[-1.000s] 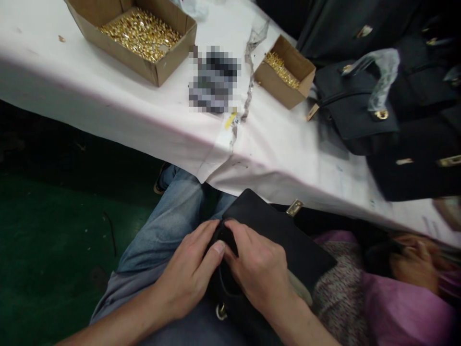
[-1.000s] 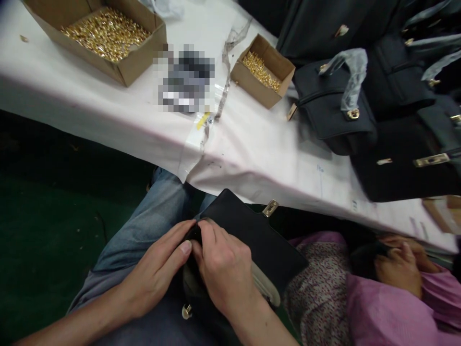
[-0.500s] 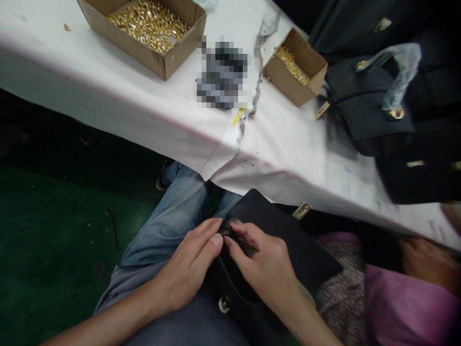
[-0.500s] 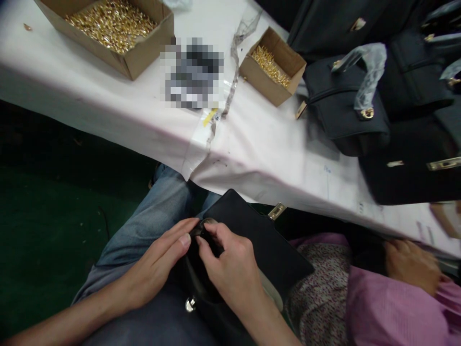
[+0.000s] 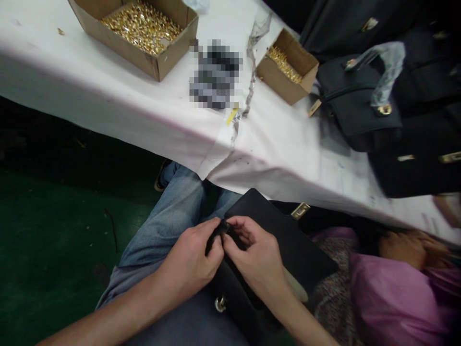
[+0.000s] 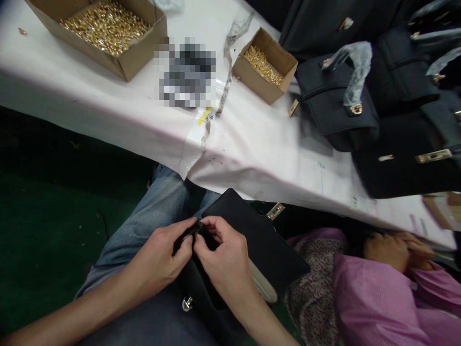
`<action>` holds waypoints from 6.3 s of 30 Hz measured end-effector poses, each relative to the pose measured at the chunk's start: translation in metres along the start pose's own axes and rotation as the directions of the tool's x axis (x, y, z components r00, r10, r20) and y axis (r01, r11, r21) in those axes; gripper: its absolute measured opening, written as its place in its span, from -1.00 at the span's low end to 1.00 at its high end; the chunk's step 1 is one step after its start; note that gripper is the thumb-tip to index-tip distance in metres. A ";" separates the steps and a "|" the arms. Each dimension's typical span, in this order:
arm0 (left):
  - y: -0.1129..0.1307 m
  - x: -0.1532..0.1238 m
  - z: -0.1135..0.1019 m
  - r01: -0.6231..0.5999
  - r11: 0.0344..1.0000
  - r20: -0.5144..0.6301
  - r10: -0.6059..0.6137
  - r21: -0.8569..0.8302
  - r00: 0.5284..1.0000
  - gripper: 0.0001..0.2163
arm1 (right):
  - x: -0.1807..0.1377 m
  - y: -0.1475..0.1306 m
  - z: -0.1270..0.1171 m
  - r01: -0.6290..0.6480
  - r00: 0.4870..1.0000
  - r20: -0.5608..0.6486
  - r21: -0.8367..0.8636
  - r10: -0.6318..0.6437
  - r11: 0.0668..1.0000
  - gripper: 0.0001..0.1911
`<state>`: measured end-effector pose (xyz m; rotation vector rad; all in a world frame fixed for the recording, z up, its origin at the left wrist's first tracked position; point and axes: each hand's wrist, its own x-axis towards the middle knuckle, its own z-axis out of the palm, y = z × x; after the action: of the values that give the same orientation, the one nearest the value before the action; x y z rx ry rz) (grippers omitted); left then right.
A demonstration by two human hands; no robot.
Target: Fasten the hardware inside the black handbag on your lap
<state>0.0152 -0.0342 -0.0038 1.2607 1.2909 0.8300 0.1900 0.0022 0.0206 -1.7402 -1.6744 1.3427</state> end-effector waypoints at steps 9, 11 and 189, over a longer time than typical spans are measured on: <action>-0.004 0.015 -0.022 -0.075 0.985 0.213 0.040 0.158 0.976 -0.77 | 0.007 -0.002 -0.003 0.015 1.000 0.021 0.050 -0.016 0.999 -0.61; -0.001 0.017 -0.031 -0.127 0.967 0.301 0.056 0.223 0.952 -0.77 | 0.008 -0.003 -0.007 0.031 0.997 0.069 0.059 -0.035 0.998 -0.59; -0.038 0.014 -0.035 0.022 0.987 0.374 0.040 -0.160 0.927 -0.73 | -0.018 -0.005 -0.012 0.168 0.985 0.037 -0.474 -0.171 0.865 -0.95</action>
<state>-0.0239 -0.0207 -0.0379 1.2247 0.8920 0.6448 0.2000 -0.0088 0.0369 -1.7790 -2.2372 0.8904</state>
